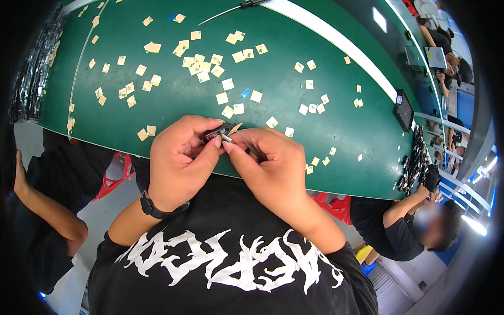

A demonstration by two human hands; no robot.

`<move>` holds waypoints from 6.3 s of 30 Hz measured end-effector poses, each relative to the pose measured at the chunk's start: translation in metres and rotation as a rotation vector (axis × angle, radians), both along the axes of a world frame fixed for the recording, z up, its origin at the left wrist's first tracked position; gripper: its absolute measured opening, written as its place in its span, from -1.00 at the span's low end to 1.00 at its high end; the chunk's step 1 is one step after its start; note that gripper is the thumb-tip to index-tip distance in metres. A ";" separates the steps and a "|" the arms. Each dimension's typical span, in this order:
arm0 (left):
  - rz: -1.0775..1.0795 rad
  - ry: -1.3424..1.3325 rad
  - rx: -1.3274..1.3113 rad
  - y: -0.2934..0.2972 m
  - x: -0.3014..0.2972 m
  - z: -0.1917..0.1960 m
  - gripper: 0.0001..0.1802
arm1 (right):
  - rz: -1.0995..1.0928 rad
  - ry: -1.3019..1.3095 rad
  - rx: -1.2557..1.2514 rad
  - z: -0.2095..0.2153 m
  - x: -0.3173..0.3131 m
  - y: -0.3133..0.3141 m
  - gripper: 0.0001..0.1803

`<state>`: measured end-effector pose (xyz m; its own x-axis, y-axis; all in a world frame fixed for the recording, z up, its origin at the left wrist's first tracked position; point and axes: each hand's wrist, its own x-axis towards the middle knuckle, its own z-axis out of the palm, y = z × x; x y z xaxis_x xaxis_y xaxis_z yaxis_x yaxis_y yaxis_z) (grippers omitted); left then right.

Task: The recorder is assembling small electronic components, specifically attaching stickers or insulation to battery-like parts using tweezers.

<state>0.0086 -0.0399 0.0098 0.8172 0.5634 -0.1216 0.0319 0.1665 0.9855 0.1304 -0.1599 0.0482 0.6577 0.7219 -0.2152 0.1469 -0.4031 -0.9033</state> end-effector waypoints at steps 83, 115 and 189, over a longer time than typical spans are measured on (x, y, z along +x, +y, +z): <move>-0.061 -0.145 -0.326 0.011 -0.010 0.004 -0.63 | 0.188 -0.309 -0.090 0.010 0.016 -0.048 -0.60; -0.192 -0.093 -0.203 0.023 -0.010 0.003 -0.70 | 0.722 -0.980 0.170 0.025 0.032 -0.004 -0.65; 1.014 0.539 0.700 0.255 -0.130 -0.014 -0.68 | -0.695 -1.128 -0.740 -0.054 0.308 -0.493 -0.58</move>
